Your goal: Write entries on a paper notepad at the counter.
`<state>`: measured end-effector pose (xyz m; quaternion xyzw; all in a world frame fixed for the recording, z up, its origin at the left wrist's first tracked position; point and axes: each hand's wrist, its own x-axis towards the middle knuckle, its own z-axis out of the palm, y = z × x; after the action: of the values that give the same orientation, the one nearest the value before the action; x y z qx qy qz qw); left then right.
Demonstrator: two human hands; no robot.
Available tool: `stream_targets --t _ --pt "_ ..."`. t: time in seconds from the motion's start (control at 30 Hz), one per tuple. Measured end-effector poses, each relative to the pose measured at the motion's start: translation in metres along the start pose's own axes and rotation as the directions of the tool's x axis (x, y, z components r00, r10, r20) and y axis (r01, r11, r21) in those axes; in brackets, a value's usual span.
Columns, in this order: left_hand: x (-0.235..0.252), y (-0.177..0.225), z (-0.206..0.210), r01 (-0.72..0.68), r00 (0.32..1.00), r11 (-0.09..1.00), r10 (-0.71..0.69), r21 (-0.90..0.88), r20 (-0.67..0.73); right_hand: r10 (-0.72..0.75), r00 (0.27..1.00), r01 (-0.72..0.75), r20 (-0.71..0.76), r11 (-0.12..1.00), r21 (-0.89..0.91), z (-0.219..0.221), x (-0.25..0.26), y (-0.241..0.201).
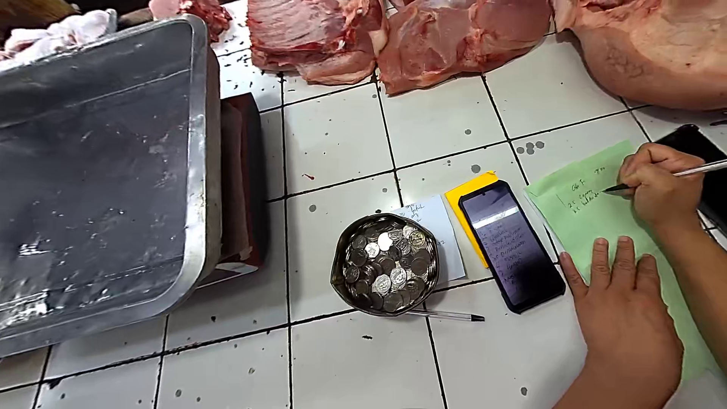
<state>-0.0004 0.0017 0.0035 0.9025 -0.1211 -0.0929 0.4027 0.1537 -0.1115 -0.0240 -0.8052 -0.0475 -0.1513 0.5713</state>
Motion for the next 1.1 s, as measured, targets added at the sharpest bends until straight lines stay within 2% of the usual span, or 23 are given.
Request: stream_targets --t 0.1,0.27,0.33,0.43,0.5,0.57,0.63,0.73,1.1 --pt "0.0 0.0 -0.001 0.009 0.999 1.0 -0.009 0.01 0.031 0.039 0.999 -0.041 0.023 0.997 0.069 -0.004 0.002 0.001" --pt "0.001 0.002 -0.005 0.021 0.998 1.0 -0.021 -0.006 0.061 0.061 0.977 -0.045 0.204 0.996 -0.081 -0.008 -0.005 -0.016" --pt "0.0 0.002 -0.004 0.032 0.999 0.999 -0.031 -0.017 0.03 0.073 0.97 -0.058 0.232 0.996 -0.068 -0.008 -0.007 -0.021" --pt "0.001 0.004 -0.002 0.056 0.997 0.998 -0.057 -0.023 -0.046 0.124 0.971 -0.129 0.206 0.992 0.012 -0.008 -0.009 -0.022" --pt "0.001 0.003 -0.002 0.054 0.996 0.999 -0.054 -0.01 -0.065 0.208 0.968 -0.221 0.139 0.971 0.088 -0.002 -0.011 -0.024" --pt "0.001 0.002 0.002 0.033 0.994 0.999 -0.032 0.008 -0.104 0.24 0.968 -0.248 0.067 0.955 0.161 0.006 -0.011 -0.022" --pt "0.001 0.001 0.007 0.01 0.994 1.0 -0.009 0.01 -0.105 0.161 0.986 -0.166 0.043 0.969 0.184 0.009 -0.012 -0.015" --pt "0.001 0.0 0.01 -0.018 0.994 1.0 0.021 0.024 -0.111 0.02 0.991 -0.034 0.132 0.994 0.1 0.01 -0.019 -0.013" --pt "0.0 -0.001 0.01 -0.014 0.993 0.998 0.02 0.054 -0.119 -0.021 0.968 -0.001 0.251 0.996 0.087 0.017 -0.027 -0.014"
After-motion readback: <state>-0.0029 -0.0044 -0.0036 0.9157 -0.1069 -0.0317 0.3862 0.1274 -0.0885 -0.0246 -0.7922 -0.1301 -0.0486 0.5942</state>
